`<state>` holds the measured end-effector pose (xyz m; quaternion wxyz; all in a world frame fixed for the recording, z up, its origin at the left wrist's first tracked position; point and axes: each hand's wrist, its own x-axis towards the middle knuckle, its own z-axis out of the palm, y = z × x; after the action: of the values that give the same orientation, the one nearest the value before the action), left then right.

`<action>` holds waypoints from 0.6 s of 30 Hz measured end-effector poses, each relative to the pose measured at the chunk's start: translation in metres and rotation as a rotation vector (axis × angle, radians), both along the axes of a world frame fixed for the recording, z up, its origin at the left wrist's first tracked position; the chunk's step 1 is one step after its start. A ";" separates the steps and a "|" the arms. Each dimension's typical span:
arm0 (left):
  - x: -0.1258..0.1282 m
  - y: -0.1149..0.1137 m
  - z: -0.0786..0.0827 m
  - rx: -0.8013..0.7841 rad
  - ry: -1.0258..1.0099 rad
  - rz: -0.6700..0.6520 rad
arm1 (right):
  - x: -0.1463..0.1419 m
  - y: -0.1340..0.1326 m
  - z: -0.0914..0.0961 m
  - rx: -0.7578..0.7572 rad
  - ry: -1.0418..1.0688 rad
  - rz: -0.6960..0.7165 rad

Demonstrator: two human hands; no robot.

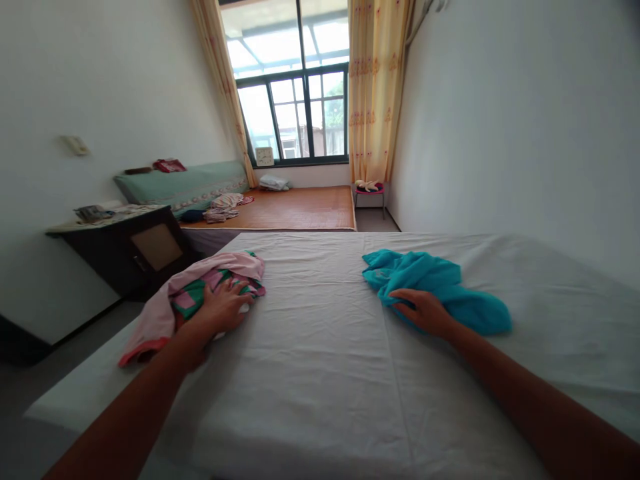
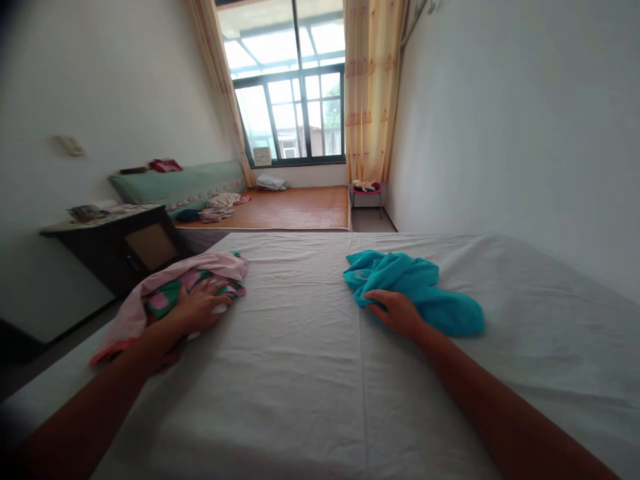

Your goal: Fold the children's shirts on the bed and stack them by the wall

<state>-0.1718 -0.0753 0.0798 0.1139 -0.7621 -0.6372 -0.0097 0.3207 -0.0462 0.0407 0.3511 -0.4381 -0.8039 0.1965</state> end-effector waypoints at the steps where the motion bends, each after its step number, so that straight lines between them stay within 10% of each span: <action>1: 0.017 0.004 0.003 0.053 -0.033 -0.023 | -0.008 -0.008 0.005 -0.064 -0.005 0.099; 4: 0.081 0.020 0.010 0.200 -0.175 -0.193 | -0.022 -0.033 0.032 -0.330 0.045 0.446; 8: 0.171 0.052 0.000 -0.030 -0.351 -0.399 | 0.000 -0.042 0.060 -0.702 0.025 0.885; 10: 0.206 0.068 -0.013 -0.152 -0.382 -0.377 | 0.029 -0.028 0.056 -0.695 0.177 0.726; 15: 0.261 0.085 -0.049 -0.208 -0.554 -0.361 | 0.110 0.023 0.015 -0.361 0.470 -0.269; 18: 0.277 0.081 -0.060 -0.141 -0.708 -0.402 | 0.116 0.033 -0.003 -0.420 0.453 -0.357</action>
<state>0.1056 0.0060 0.0200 -0.1692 -0.8270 -0.4746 -0.2495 0.4366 -0.0135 0.0376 0.4514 -0.5796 -0.5586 0.3851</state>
